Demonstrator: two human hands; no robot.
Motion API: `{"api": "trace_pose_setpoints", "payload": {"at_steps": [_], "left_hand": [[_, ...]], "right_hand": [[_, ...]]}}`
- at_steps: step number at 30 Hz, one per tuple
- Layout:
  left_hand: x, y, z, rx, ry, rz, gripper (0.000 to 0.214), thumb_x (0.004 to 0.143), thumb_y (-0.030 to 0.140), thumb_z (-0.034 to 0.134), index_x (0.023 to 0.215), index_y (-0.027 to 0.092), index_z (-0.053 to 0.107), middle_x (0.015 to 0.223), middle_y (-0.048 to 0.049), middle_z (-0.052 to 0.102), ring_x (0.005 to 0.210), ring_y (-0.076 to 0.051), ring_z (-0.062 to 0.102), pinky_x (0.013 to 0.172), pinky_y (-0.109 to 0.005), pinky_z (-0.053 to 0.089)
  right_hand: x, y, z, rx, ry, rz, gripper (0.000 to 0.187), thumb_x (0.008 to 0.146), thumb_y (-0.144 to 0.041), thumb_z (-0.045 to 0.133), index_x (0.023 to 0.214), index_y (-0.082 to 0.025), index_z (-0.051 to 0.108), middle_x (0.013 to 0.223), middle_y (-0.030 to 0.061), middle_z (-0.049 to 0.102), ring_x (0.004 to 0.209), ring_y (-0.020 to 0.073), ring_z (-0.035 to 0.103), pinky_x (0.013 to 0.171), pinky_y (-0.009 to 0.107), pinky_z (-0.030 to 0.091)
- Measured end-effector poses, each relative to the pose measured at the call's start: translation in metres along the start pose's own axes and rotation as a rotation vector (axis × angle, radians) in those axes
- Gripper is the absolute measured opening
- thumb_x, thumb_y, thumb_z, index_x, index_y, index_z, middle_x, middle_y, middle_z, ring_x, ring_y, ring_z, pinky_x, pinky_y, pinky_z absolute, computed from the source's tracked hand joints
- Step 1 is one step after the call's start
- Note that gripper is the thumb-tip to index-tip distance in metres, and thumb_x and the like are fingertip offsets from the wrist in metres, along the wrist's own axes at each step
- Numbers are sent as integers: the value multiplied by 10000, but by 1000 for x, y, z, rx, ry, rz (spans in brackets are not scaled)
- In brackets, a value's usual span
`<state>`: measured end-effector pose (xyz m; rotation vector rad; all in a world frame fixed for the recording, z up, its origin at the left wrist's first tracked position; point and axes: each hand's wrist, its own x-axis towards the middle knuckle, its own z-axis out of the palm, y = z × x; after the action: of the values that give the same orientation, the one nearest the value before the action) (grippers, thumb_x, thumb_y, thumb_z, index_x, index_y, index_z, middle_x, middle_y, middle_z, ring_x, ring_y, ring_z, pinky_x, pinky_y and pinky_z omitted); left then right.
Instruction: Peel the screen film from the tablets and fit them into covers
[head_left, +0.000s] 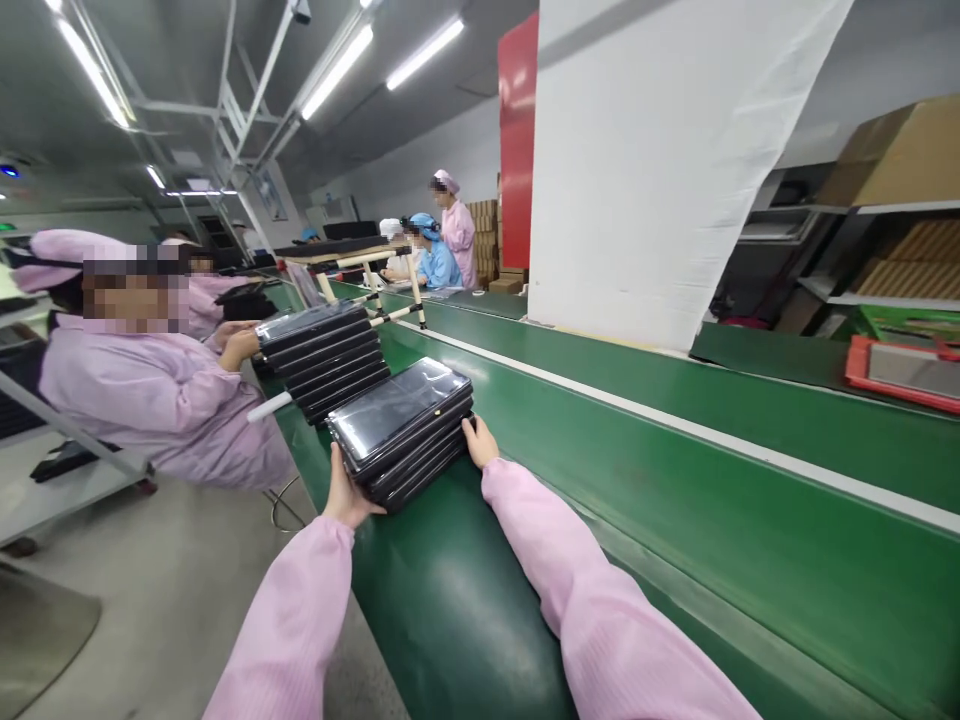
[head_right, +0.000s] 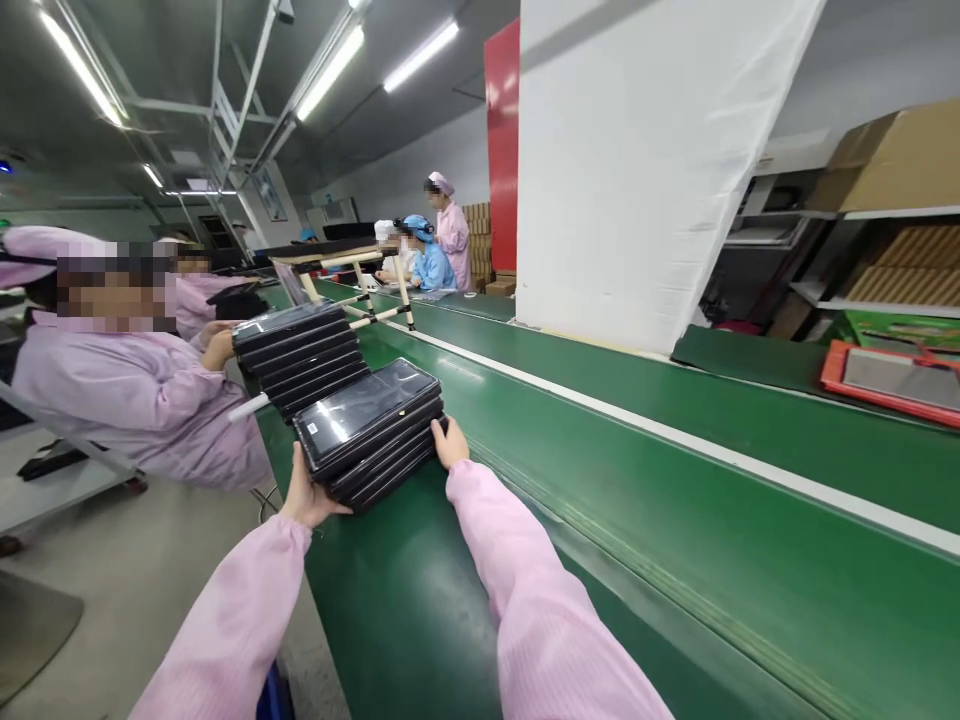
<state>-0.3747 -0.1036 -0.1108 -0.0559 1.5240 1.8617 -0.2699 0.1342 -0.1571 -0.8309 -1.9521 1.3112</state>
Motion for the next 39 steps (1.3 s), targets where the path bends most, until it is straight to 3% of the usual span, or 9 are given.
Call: {"api": "trace_pose_setpoints", "payload": {"at_steps": [4,9,12,21,24,28,30,34,39], "left_hand": [[-5,-3,3,-1,11,20,1027,672,952,247,1424,287,469,1405,-191,540,1332,-506,429,985,-815,260],[-25,-11,10,14,2,-15,1019,697,939,222,1443,284,451,1426,-197,522,1338,-510,422,982,-840,214],[-42,-22,17,11,-20,-39,987,710,932,227,1444,309,447,1465,-168,495,1347,-500,414,986,-842,198],[-103,-68,44,50,-120,-102,940,734,920,187,1400,329,489,1415,-132,557,1223,-431,561,852,-638,504],[-111,-69,42,106,-82,-84,813,819,844,192,1385,353,507,1382,-99,584,1175,-380,597,779,-541,551],[-126,-55,45,113,-41,163,461,976,536,345,1315,331,581,1281,-36,641,1070,-224,633,708,-294,541],[-137,-48,51,58,-103,229,391,990,443,387,1256,287,628,1201,-36,673,1008,-185,642,720,-253,528],[-152,-37,66,-27,-98,140,292,971,352,464,1055,195,695,923,-36,708,764,-167,653,763,-315,546],[-150,-34,57,-98,-26,101,71,870,232,624,858,185,676,748,33,654,639,-119,601,678,-262,535]], "right_hand": [[-8,14,3,6,18,-26,341,961,-358,589,1250,-176,587,1287,101,597,1123,245,609,950,476,516],[-21,17,-11,40,74,-11,313,966,-354,581,1224,-177,602,1266,97,609,1110,236,614,949,468,516],[-38,25,-28,52,119,23,301,970,-359,574,1206,-175,610,1248,94,618,1097,232,619,945,462,518],[-97,41,-94,106,265,157,292,973,-383,562,1158,-169,633,1210,83,637,1080,232,624,945,454,513],[-99,26,-121,136,274,166,302,978,-394,552,1153,-162,635,1189,83,649,1061,225,635,938,451,517],[-89,-23,-147,143,240,119,323,975,-418,551,1146,-159,641,1219,90,647,1107,229,622,977,468,487],[-87,-51,-148,133,184,118,337,958,-445,570,1091,-148,659,1154,79,675,1063,224,640,968,462,486],[-99,-92,-137,97,138,193,402,835,-518,693,1018,-162,668,1092,84,700,1011,240,645,957,439,465],[-138,-105,-126,89,215,301,427,810,-511,702,1033,-155,630,1111,118,676,1044,284,614,940,439,454]]}}
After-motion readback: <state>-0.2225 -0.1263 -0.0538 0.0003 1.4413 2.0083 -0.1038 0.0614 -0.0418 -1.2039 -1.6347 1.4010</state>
